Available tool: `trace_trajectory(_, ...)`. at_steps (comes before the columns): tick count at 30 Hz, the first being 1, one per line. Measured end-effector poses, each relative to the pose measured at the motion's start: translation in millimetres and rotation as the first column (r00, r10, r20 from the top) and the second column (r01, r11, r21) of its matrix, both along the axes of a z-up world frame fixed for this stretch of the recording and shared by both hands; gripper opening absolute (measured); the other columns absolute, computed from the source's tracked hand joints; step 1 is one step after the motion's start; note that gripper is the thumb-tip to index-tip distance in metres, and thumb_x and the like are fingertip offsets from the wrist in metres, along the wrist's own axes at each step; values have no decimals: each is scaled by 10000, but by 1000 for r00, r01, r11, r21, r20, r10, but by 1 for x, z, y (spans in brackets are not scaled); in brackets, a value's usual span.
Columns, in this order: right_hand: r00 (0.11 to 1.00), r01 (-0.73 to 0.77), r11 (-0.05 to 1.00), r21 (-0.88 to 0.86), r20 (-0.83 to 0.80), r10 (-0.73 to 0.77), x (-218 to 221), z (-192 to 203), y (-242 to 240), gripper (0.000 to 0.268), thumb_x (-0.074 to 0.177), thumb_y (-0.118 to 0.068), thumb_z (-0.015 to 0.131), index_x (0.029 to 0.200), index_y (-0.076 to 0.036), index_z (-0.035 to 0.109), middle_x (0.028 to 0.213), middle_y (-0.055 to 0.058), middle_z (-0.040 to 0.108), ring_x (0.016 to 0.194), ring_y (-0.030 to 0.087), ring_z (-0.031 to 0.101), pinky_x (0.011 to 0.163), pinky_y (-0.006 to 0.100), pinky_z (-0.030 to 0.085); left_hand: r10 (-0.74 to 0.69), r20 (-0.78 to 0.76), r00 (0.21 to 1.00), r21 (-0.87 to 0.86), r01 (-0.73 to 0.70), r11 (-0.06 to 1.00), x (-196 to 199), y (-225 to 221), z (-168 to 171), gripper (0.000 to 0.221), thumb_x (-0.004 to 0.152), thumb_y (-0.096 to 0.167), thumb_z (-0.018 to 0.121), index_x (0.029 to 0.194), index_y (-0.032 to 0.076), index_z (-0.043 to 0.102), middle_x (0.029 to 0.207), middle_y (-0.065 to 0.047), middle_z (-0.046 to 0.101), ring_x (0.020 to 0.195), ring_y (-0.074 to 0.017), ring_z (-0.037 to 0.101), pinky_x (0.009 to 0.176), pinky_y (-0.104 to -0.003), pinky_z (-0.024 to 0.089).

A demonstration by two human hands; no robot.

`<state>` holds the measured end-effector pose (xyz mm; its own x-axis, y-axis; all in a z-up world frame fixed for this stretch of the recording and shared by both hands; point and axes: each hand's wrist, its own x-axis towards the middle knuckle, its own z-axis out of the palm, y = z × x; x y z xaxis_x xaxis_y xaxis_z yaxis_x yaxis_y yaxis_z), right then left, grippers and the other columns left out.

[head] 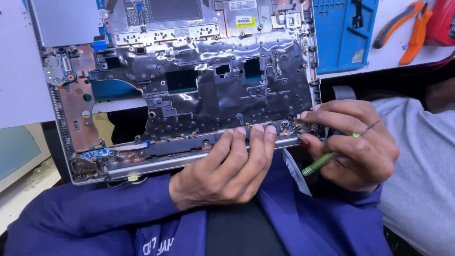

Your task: Assembling the internal components of a laptop chassis using a screwdriver and manual manipulation.

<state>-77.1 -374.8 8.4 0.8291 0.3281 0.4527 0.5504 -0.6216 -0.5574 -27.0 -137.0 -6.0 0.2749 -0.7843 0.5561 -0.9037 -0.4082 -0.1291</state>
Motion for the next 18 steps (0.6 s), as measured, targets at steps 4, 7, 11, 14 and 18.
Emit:
trace_trajectory(4, 999, -12, 1000, 24, -34, 13, 7, -5, 2, 265, 870, 48, 686, 747, -17, 460, 841, 270, 717, 745, 415, 689, 716, 448, 518, 12, 97, 995, -27, -10, 1000, 2, 0, -12, 200, 1058, 113, 598, 1144, 87, 777, 1019, -17, 715, 825, -134, 655, 775, -248, 583)
trace_trajectory(7, 999, -20, 999, 44, -39, 22, 12, -9, 0, 270, 865, 35, 680, 751, -57, 454, 788, 199, 707, 694, 326, 619, 658, 425, 501, -31, 111, 993, -2, 32, 999, 10, 3, -15, 175, 1059, 118, 640, 1176, 109, 770, 998, 26, 695, 833, -107, 618, 782, -229, 558)
trace_trajectory(11, 999, -8, 999, 52, -52, 11, 17, -16, 2, 262, 886, 0, 666, 797, -70, 430, 811, 187, 699, 747, 317, 612, 707, 463, 591, -67, 117, 991, 29, 64, 998, 13, 5, -25, 233, 1031, 63, 644, 1232, 132, 738, 1021, 9, 667, 844, -122, 600, 780, -237, 521)
trace_trajectory(14, 998, -26, 998, 60, -58, 30, 20, -21, 2, 268, 904, -16, 623, 787, -83, 391, 797, 200, 689, 731, 328, 626, 698, 476, 601, -72, 129, 989, 68, 64, 996, 10, 6, -29, 275, 1060, 71, 580, 1294, 154, 698, 1051, -11, 647, 863, -146, 565, 818, -276, 506)
trace_trajectory(18, 996, -49, 997, 65, -68, 54, 19, -22, -3, 284, 879, -14, 667, 805, -105, 408, 808, 204, 691, 740, 318, 646, 710, 480, 621, -69, 65, 995, 58, 66, 996, 10, 5, -29, 199, 1113, 145, 537, 1269, 163, 658, 1053, -19, 636, 882, -162, 557, 826, -276, 499)
